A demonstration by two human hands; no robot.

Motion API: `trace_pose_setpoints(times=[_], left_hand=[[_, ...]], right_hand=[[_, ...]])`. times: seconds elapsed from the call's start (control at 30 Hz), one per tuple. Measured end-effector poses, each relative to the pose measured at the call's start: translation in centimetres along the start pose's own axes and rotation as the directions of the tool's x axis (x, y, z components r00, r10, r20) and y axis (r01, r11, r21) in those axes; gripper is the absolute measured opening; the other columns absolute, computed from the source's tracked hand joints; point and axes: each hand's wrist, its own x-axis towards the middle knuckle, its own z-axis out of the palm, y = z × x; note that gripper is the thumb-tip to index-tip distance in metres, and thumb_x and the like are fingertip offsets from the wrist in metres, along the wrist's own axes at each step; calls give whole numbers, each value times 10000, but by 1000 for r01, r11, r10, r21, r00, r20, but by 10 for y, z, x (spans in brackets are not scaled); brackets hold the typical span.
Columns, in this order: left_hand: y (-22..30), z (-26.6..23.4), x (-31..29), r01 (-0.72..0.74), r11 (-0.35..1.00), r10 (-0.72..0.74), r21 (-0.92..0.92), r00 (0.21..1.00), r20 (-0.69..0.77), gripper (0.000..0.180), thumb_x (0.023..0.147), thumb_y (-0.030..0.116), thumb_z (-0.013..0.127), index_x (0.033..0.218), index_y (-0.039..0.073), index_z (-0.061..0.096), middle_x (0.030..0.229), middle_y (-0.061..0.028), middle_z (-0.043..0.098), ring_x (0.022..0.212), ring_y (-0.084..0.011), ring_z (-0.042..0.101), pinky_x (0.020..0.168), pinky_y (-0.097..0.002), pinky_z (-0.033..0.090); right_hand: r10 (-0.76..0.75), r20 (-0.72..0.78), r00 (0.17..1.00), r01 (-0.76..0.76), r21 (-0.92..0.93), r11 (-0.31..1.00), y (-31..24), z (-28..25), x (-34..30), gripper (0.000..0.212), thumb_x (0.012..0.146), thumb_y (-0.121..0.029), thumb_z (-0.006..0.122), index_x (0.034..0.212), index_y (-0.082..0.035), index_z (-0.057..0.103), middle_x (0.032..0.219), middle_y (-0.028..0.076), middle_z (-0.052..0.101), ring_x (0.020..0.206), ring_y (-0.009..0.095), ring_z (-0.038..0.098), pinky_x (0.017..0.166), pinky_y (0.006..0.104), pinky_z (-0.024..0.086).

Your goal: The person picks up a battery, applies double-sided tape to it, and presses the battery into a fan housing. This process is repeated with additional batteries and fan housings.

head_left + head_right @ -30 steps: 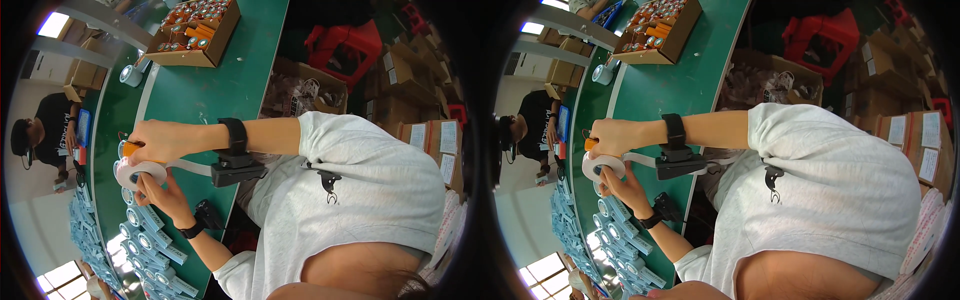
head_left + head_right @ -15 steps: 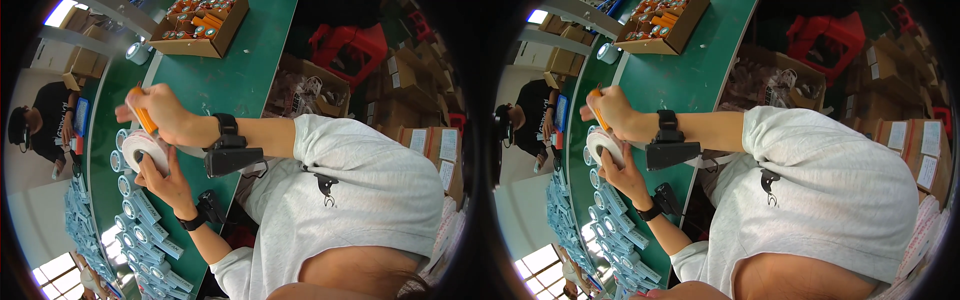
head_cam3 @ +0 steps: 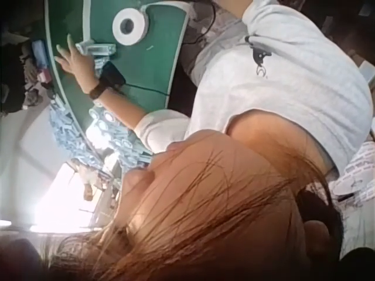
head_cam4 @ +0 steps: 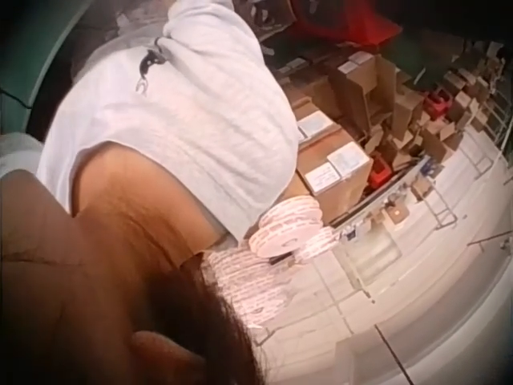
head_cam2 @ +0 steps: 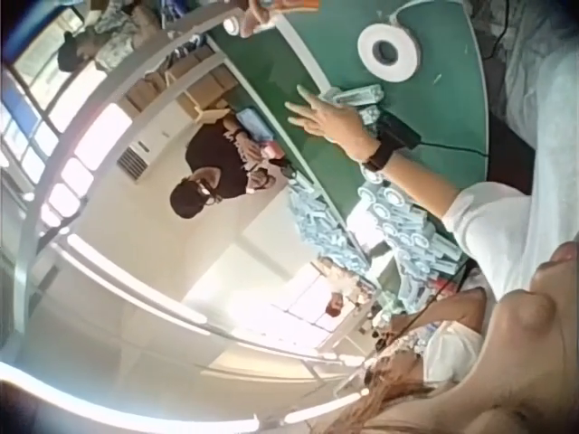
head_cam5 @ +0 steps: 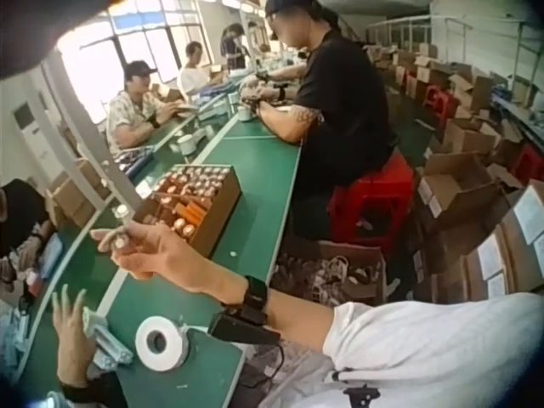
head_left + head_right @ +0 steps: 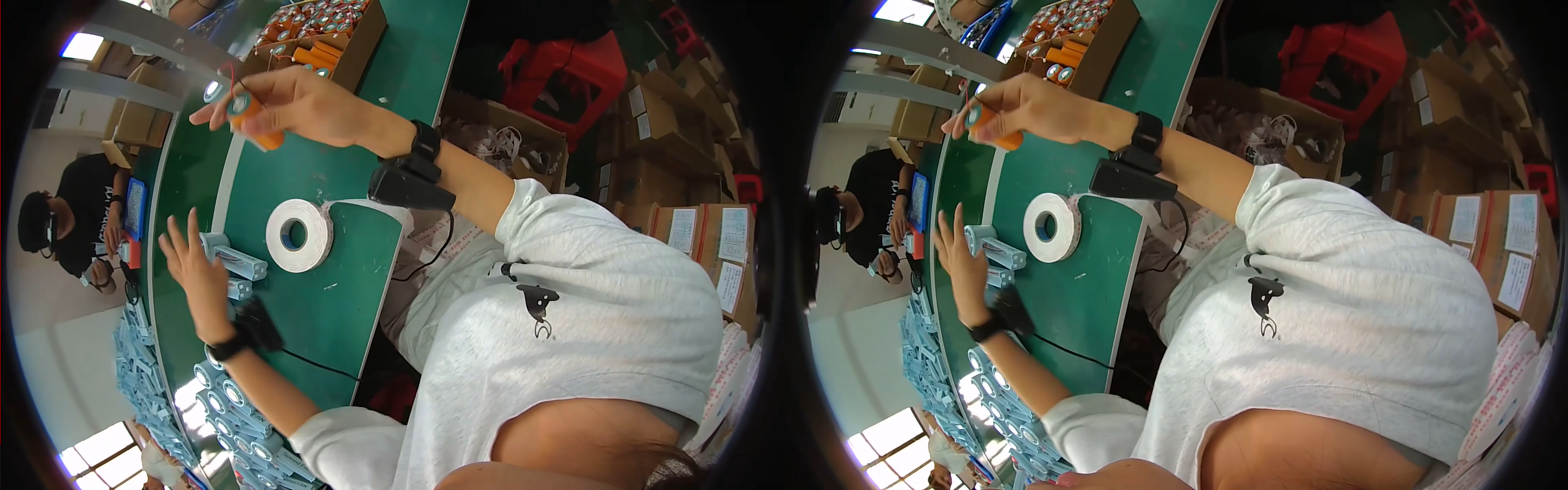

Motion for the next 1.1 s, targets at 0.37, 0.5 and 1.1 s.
trace_pose_setpoints(times=[0.37,0.5,1.1], left_hand=[[-21,-58,-12,307,774,-84,-554,917,390,453,574,32,643,1019,30,558,897,-98,534,717,-197,529,639,-284,442],[35,-96,-60,645,652,-278,-398,692,667,439,601,38,658,1029,48,561,934,-88,517,776,-195,533,677,-275,434],[55,-56,-103,105,851,22,-515,972,234,231,646,-2,661,855,43,573,1116,-105,495,1070,-301,443,851,-417,374]], right_hand=[[206,72,976,-198,-105,975,-25,17,-34,368,730,14,649,1090,-7,575,886,86,634,815,129,616,751,227,479],[343,112,933,-347,18,938,-15,42,-43,286,705,35,651,985,1,613,902,78,630,774,122,614,729,230,478],[421,478,771,-84,-579,811,-6,93,-55,197,627,-49,665,809,-3,605,702,78,524,650,209,544,571,310,427]])
